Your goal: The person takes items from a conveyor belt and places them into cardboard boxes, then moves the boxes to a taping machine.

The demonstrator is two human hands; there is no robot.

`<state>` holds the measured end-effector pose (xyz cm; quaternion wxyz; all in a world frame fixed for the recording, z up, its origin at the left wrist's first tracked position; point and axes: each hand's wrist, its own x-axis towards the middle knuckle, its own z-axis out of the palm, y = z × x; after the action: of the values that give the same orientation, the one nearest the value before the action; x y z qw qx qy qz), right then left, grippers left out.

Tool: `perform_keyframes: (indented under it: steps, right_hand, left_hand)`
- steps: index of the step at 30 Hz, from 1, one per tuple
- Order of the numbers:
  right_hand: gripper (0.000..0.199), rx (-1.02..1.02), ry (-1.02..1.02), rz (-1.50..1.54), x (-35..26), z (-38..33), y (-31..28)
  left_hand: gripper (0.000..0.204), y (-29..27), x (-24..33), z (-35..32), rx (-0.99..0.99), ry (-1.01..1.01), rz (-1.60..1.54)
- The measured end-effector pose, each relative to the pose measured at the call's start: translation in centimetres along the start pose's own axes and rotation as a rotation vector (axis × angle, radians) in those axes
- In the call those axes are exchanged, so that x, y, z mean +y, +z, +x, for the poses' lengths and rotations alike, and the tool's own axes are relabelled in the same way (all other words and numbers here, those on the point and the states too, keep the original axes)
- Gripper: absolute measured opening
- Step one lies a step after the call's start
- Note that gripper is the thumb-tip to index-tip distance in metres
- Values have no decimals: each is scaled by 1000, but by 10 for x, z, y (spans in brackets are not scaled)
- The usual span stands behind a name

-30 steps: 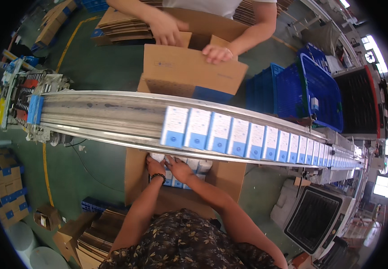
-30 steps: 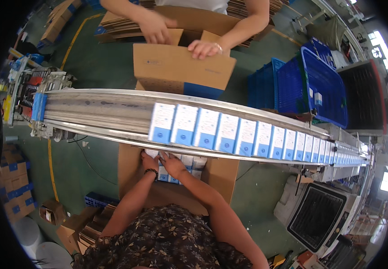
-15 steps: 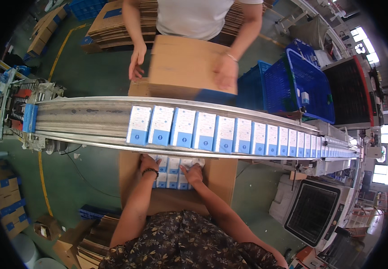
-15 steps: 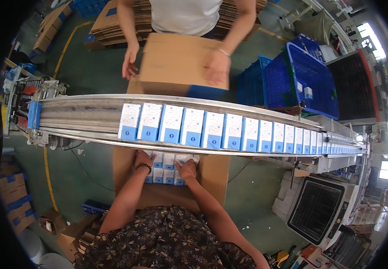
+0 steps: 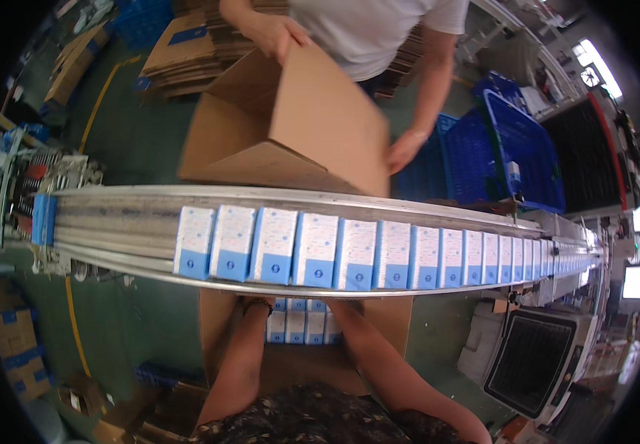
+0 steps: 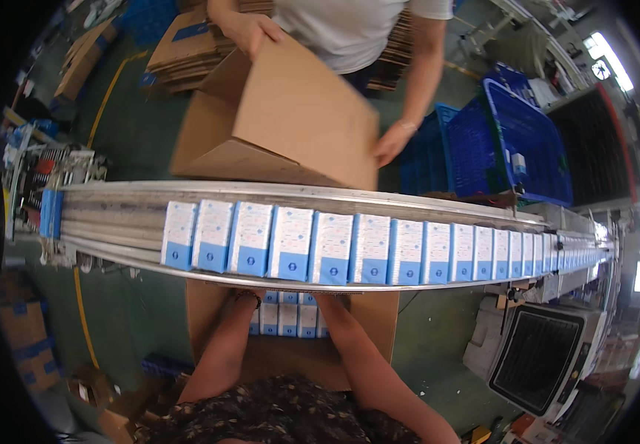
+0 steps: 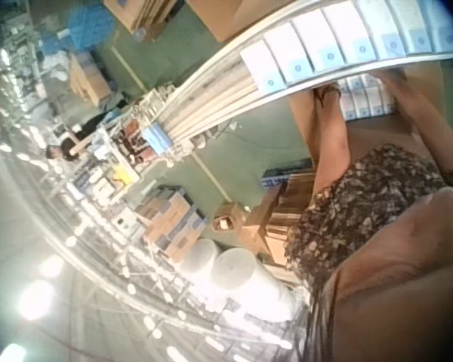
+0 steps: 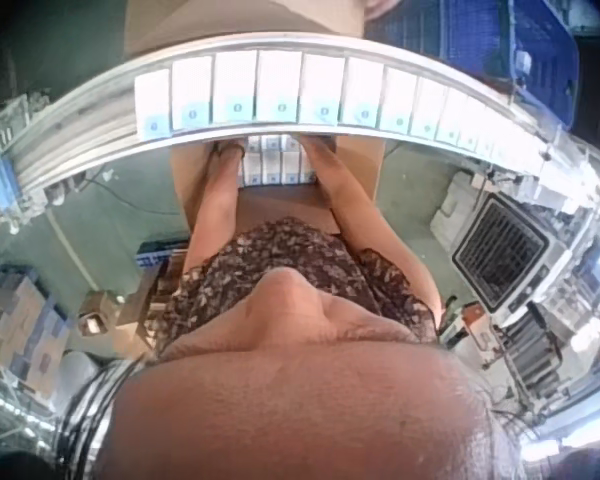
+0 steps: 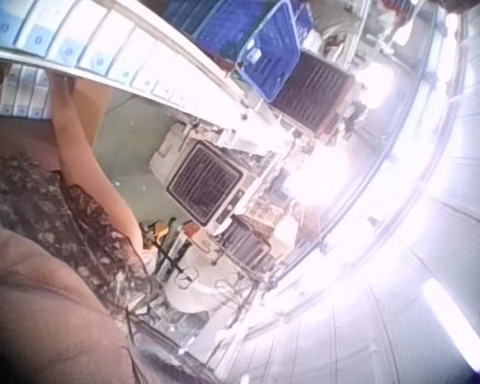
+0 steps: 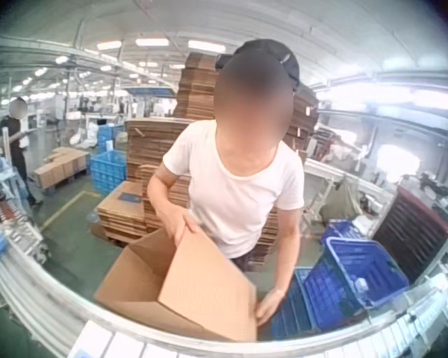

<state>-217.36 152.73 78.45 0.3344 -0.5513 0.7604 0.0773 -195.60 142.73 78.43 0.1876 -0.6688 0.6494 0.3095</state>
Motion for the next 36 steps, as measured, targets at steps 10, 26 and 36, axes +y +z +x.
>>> perform_keyframes:
  steps: [10,26,36]
  right_hand:
    - [23,512,-604,583,-11,-200,-216]
    - [82,600,-272,639,-104,-116,-275]
    - [69,803,-338,834,18,-305,-272]
  left_hand:
    - [26,-95,85,-185,135,946,-34]
    - [70,-295,-43,-127,653,337,-615]
    - [90,-316,61,-437,900,632,-66]
